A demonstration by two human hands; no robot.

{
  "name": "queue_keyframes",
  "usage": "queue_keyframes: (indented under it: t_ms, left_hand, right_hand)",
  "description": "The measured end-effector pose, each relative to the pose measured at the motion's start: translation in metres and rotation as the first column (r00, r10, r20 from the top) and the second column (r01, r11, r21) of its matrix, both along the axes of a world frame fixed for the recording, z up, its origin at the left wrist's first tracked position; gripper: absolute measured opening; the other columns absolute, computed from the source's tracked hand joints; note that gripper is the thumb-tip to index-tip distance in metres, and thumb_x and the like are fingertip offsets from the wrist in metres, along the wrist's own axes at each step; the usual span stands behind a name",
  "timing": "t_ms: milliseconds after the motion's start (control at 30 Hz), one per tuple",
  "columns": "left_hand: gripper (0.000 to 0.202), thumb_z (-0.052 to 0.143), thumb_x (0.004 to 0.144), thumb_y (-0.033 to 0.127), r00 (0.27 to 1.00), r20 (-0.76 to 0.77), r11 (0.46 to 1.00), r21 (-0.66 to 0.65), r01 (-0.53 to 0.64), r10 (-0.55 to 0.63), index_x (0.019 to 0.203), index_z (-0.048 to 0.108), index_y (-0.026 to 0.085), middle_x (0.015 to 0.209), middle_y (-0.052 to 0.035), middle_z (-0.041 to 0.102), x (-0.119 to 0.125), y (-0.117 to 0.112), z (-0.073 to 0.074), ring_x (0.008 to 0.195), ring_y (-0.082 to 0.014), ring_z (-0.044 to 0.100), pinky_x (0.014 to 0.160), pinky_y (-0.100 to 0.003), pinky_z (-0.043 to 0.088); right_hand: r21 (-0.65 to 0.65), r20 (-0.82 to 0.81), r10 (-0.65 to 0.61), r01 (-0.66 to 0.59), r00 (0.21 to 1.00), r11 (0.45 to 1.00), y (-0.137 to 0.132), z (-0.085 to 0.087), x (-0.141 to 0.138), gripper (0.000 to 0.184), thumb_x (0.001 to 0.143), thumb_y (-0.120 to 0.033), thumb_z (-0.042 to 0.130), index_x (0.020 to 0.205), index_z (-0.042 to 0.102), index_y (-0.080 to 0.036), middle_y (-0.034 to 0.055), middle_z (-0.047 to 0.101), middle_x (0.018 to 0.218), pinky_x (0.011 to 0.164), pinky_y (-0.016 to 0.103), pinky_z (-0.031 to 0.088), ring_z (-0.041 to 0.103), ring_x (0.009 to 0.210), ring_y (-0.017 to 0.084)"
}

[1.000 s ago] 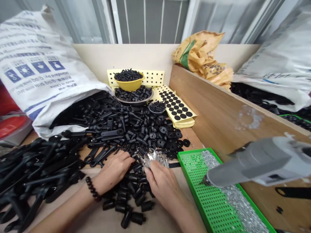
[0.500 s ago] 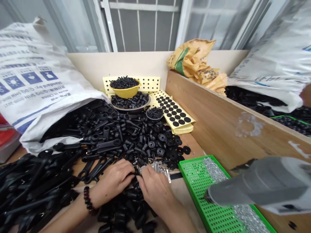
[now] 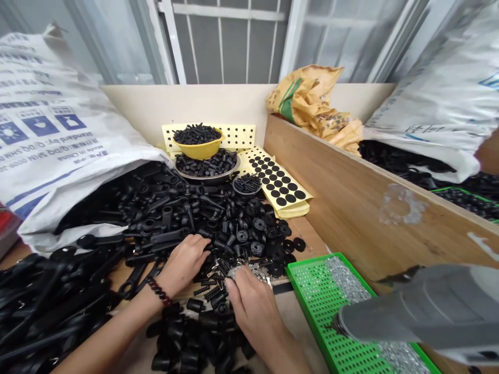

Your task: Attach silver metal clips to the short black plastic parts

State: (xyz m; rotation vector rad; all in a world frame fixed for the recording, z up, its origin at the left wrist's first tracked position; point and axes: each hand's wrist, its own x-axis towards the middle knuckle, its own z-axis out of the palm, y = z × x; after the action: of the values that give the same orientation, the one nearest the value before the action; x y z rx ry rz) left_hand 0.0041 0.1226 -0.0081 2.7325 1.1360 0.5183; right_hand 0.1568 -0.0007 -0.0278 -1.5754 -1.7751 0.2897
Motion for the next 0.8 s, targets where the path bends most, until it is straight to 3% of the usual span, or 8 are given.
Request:
queue_keyframes:
  t_ms: [200,300,433,633,733,800]
  left_hand:
    - [0.014,0.054,0.080,0.015,0.999,0.043,0.999,-0.044,0.027,-0.025,0.091,0.062,0.017,0.085,-0.0049,0.065,-0.011,-0.009,0.012,0.082,-0.0199,0.058,0.076,-0.032,0.047]
    - [0.015,0.055,0.080,0.020,0.989,0.142,0.980,-0.190,0.058,-0.031,0.094,0.062,0.021,0.078,0.0006,0.066,-0.021,-0.028,0.023,0.070,-0.0149,0.060,0.067,-0.025,0.048]
    - [0.016,0.056,0.078,0.020,0.951,0.310,0.916,-0.378,0.135,-0.012,0.091,0.064,0.021,0.070,0.0031,0.065,-0.028,-0.051,0.028,0.061,-0.0130,0.058,0.058,-0.021,0.045]
    - [0.016,0.055,0.080,0.018,0.909,0.417,0.837,-0.488,0.249,-0.027,0.092,0.065,0.021,0.084,-0.0016,0.067,-0.025,-0.070,0.031,0.076,-0.0158,0.060,0.070,-0.024,0.045]
    - [0.014,0.056,0.080,0.022,0.884,0.467,0.764,-0.578,0.288,0.020,0.089,0.066,0.020,0.085,-0.0024,0.067,-0.025,-0.085,0.029,0.080,-0.0166,0.059,0.073,-0.024,0.044]
    - [0.016,0.057,0.080,0.029,0.858,0.500,0.688,-0.665,0.290,0.122,0.087,0.067,0.020,0.079,-0.0022,0.066,-0.027,-0.096,0.024,0.073,-0.0159,0.058,0.067,-0.023,0.044]
  right_hand:
    - [0.024,-0.096,-0.043,0.046,0.994,0.999,-0.004,0.008,0.002,0.024,0.093,-0.024,0.032,0.070,0.038,-0.022,-0.0006,0.050,0.066,0.057,0.025,0.036,0.049,0.059,0.014]
    - [0.035,-0.112,-0.041,0.045,0.993,0.998,-0.008,0.018,0.001,0.024,0.093,-0.024,0.031,0.071,0.040,-0.022,-0.0002,0.051,0.067,0.058,0.026,0.037,0.049,0.060,0.014]
    - [0.062,-0.046,-0.005,0.008,0.999,0.998,-0.014,0.029,-0.002,0.022,0.093,-0.022,0.031,0.073,0.042,-0.022,-0.0001,0.051,0.067,0.057,0.025,0.037,0.050,0.059,0.014]
    - [0.196,0.197,0.040,-0.080,0.980,0.977,-0.021,0.018,-0.006,0.028,0.094,-0.019,0.028,0.069,0.041,-0.021,0.0012,0.051,0.065,0.056,0.026,0.038,0.050,0.057,0.015]
    - [0.221,0.243,0.064,-0.119,0.968,0.968,-0.032,0.014,-0.007,0.030,0.095,-0.020,0.024,0.072,0.044,-0.020,0.0019,0.055,0.066,0.057,0.026,0.042,0.053,0.058,0.015]
    - [0.212,0.281,0.070,-0.133,0.957,0.968,-0.042,0.013,-0.008,0.031,0.095,-0.022,0.022,0.076,0.047,-0.020,0.0030,0.060,0.071,0.062,0.027,0.046,0.058,0.064,0.015]
